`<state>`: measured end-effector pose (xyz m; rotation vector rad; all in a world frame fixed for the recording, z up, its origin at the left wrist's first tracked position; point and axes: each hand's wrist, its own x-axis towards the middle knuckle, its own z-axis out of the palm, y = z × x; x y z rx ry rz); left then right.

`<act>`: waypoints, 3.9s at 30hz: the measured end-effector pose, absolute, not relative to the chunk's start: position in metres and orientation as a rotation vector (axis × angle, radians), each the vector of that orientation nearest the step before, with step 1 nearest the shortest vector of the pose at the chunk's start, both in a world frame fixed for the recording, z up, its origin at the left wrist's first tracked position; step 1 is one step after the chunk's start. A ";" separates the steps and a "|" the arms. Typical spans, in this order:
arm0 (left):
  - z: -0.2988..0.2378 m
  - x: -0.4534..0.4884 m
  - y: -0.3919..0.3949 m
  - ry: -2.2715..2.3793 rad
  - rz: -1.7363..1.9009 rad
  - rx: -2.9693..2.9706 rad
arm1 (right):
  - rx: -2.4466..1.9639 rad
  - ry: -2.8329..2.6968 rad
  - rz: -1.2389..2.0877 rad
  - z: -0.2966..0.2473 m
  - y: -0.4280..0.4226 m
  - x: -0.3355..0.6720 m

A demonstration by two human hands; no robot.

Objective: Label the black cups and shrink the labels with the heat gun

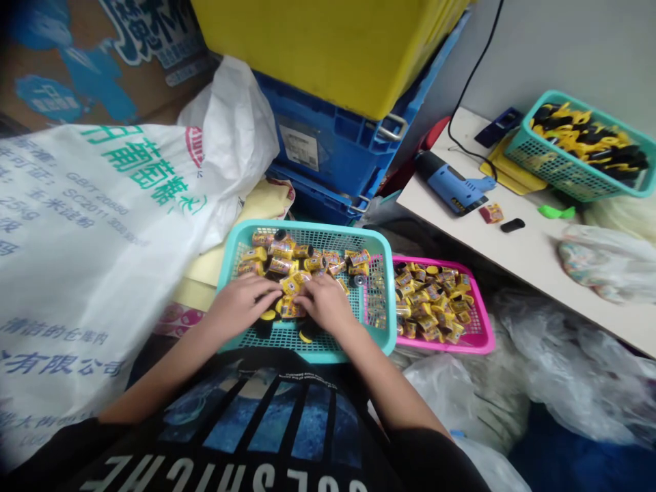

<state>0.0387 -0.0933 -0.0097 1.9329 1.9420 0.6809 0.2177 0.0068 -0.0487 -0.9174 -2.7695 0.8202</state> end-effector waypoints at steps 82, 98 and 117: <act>-0.023 0.028 -0.047 0.959 1.319 0.396 | -0.579 -1.696 1.660 -0.036 0.031 0.195; -0.023 0.025 -0.044 1.071 1.337 0.428 | -0.606 -1.739 1.385 -0.023 0.022 0.191; -0.023 0.031 -0.049 1.086 1.240 0.548 | -0.414 -1.423 2.049 -0.026 0.027 0.193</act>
